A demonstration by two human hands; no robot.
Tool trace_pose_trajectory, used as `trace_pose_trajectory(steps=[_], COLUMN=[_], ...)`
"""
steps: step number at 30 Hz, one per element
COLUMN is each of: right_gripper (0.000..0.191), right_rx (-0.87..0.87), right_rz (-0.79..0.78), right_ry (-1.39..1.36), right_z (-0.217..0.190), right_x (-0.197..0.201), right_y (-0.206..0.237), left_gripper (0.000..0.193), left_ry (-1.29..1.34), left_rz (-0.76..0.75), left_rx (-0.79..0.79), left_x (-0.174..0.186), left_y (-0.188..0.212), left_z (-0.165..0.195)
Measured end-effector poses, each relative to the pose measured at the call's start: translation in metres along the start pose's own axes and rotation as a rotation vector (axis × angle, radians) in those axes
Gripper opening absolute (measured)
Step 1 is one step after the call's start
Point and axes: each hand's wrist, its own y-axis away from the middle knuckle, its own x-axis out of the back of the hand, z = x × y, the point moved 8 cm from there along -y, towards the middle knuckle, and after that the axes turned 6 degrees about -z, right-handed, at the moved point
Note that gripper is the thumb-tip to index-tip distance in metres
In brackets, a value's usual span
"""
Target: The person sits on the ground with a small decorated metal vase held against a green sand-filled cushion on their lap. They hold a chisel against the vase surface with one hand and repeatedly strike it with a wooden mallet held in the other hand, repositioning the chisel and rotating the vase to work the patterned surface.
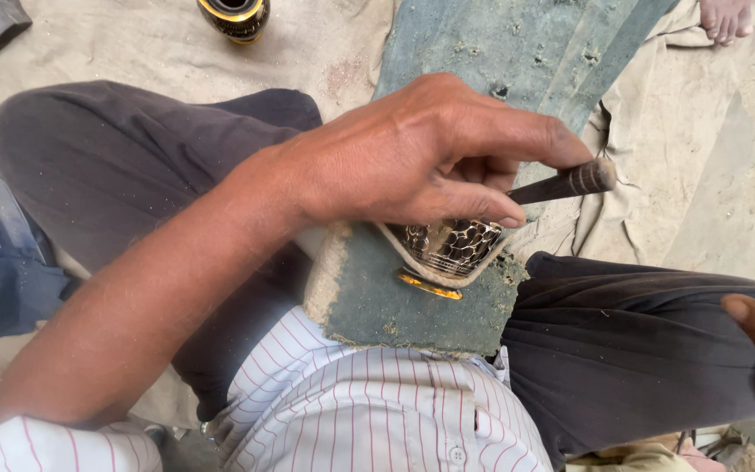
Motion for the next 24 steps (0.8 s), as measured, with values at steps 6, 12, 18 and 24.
trace_pose_trajectory(steps=[6,12,18,24], right_gripper=[0.043,0.035,0.065,0.051], right_rx=[0.067,0.012,0.523,0.529], right_rz=[0.037,0.077,-0.018,-0.231], right_ry=[-0.003,-0.370,-0.989,-1.392], right_z=[-0.008,-0.096,-0.225,-0.228], right_x=[0.004,-0.016,0.005,0.011], right_y=[-0.006,0.035,0.089,0.079], left_gripper=[0.053,0.048,0.045,0.048], left_ry=[-0.016,-0.088,-0.118,-0.094], left_rz=[-0.006,0.216,0.297,0.269], left_rx=[-0.012,0.037,0.239,0.274], left_x=[0.001,0.005,-0.006,-0.017], left_y=[0.001,0.010,0.033,0.037], left_z=[0.001,0.024,0.027,0.030])
